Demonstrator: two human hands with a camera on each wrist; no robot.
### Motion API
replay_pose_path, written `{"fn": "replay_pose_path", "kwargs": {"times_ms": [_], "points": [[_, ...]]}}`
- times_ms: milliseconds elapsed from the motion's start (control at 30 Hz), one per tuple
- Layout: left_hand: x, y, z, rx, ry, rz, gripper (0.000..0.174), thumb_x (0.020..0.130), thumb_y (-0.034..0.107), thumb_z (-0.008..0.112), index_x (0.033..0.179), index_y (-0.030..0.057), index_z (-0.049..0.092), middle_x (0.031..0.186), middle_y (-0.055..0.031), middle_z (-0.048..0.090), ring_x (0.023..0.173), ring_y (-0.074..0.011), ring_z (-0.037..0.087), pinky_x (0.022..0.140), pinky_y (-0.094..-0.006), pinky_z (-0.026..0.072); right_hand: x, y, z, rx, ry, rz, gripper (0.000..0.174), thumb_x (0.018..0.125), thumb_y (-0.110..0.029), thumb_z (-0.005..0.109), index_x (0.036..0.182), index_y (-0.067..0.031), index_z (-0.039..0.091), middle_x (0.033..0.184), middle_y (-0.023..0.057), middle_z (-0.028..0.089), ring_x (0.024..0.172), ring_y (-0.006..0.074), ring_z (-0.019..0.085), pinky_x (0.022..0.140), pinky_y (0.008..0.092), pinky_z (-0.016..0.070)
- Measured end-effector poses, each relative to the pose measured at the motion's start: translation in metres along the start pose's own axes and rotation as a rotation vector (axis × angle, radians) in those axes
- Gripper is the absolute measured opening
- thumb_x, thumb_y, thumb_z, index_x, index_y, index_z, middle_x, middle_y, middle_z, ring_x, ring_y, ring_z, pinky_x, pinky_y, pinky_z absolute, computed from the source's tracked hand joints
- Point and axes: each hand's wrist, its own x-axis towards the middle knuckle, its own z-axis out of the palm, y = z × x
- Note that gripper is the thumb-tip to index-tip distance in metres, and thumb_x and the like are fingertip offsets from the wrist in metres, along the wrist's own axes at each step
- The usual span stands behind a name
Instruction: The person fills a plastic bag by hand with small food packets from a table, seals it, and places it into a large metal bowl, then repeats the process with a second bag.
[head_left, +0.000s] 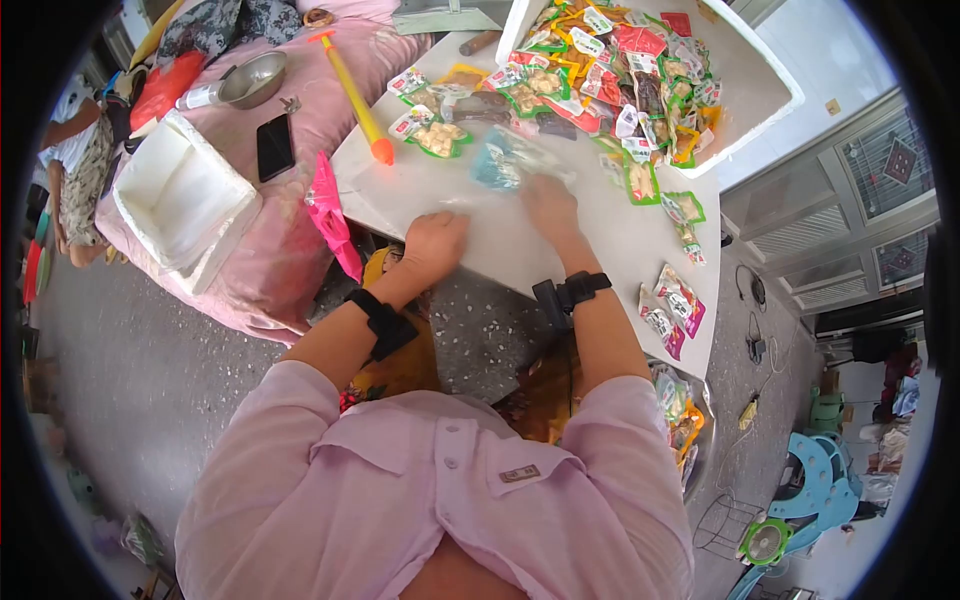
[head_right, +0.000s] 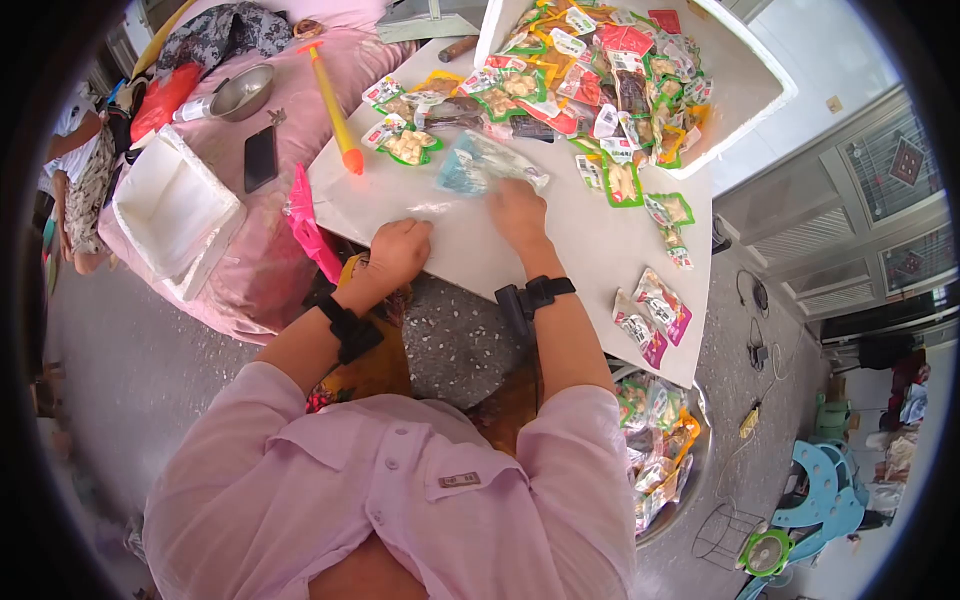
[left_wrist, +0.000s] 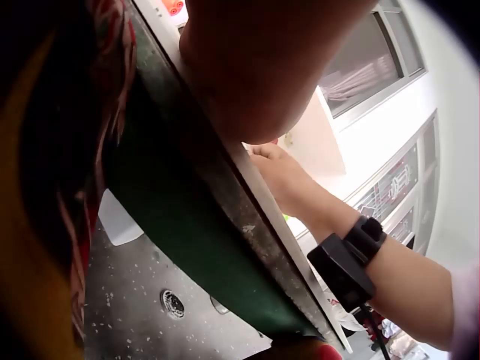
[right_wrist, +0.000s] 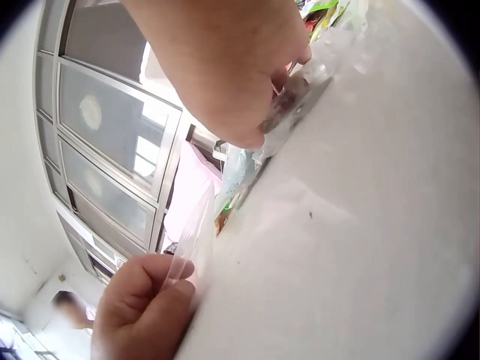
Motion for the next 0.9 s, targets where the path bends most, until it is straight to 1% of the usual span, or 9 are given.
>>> {"fn": "replay_pose_path", "kwargs": {"times_ms": [100,233,400,500,533,633,733,833,900], "points": [[-0.001,-0.001,0.002,-0.011,-0.028,0.002,0.005,0.063,0.009,0.048,0.068,0.0077,0.048,0.06,-0.0076,0.048,0.058,-0.0259,0.05,0.053,-0.0375,0.0403,0.001,0.028,-0.013,0.217,0.172,0.026,0.031,0.071,-0.021,0.052,0.095,-0.0015,0.053,0.096,0.0153,0.054,0.091,0.0298,0.05,0.077,0.0361,0.0398],[0.001,-0.007,-0.01,-0.015,-0.03,-0.012,0.009,0.062,0.006,0.05,0.071,0.0066,0.048,0.059,-0.0088,0.045,0.056,-0.0273,0.048,0.05,-0.0373,0.0394,0.014,0.092,-0.023,0.167,0.321,0.096,0.031,0.071,-0.017,0.054,0.094,0.0038,0.052,0.094,0.0208,0.053,0.09,0.0334,0.05,0.078,0.0367,0.0395],[0.001,0.0,-0.006,-0.042,-0.062,-0.005,0.01,0.061,0.005,0.052,0.071,0.0064,0.048,0.059,-0.0092,0.044,0.056,-0.0281,0.047,0.05,-0.0378,0.0384,0.023,0.137,-0.045,-0.016,0.381,0.337,0.042,0.067,-0.023,0.058,0.097,0.0038,0.05,0.094,0.0205,0.053,0.09,0.0337,0.049,0.079,0.0379,0.0386],[0.001,-0.002,-0.002,-0.067,-0.042,0.001,0.011,0.061,0.005,0.052,0.071,0.0062,0.048,0.059,-0.0088,0.045,0.055,-0.028,0.047,0.051,-0.0379,0.0387,0.032,0.16,-0.053,0.047,0.249,0.485,0.05,0.063,-0.03,0.061,0.098,0.0034,0.048,0.097,0.0194,0.051,0.093,0.0323,0.048,0.081,0.0385,0.0378],[0.002,-0.001,-0.003,-0.05,-0.055,0.005,0.012,0.061,0.006,0.052,0.072,0.0059,0.049,0.059,-0.0085,0.045,0.056,-0.0277,0.048,0.052,-0.0375,0.0395,0.038,0.171,-0.045,0.022,0.283,0.49,0.055,0.061,-0.034,0.061,0.1,0.0008,0.045,0.101,0.0181,0.049,0.097,0.0318,0.045,0.081,0.0403,0.0376],[0.001,-0.002,-0.001,-0.048,-0.029,0.002,0.013,0.061,0.006,0.052,0.073,0.0058,0.05,0.059,-0.0083,0.046,0.056,-0.0275,0.048,0.052,-0.037,0.04,0.048,0.177,-0.042,-0.056,0.247,0.498,0.053,0.061,-0.033,0.061,0.095,0.0048,0.048,0.088,0.0227,0.053,0.087,0.0358,0.05,0.075,0.038,0.0398],[0.002,-0.001,-0.003,-0.044,-0.03,0.003,0.013,0.061,0.006,0.052,0.074,0.0058,0.051,0.06,-0.0083,0.046,0.057,-0.0274,0.049,0.052,-0.0368,0.0403,0.044,0.165,-0.044,-0.165,0.129,0.546,0.055,0.061,-0.035,0.061,0.102,-0.0034,0.042,0.101,0.0174,0.048,0.099,0.0334,0.044,0.079,0.0444,0.0384],[0.001,-0.001,-0.001,-0.029,-0.019,0.005,0.014,0.061,0.006,0.052,0.075,0.0057,0.051,0.06,-0.0084,0.046,0.057,-0.0273,0.049,0.052,-0.0369,0.0401,0.039,0.158,-0.047,-0.206,0.068,0.543,0.044,0.064,-0.027,0.058,0.097,-0.0021,0.042,0.1,0.0186,0.048,0.095,0.0351,0.046,0.076,0.0441,0.0401],[0.001,-0.001,-0.001,-0.019,-0.027,0.005,0.014,0.061,0.006,0.052,0.075,0.0055,0.051,0.061,-0.0083,0.046,0.057,-0.0272,0.049,0.053,-0.0367,0.0402,0.036,0.167,-0.041,-0.198,0.086,0.476,0.035,0.066,-0.02,0.054,0.093,-0.0013,0.042,0.098,0.0199,0.049,0.089,0.0366,0.048,0.073,0.044,0.0409]]}}
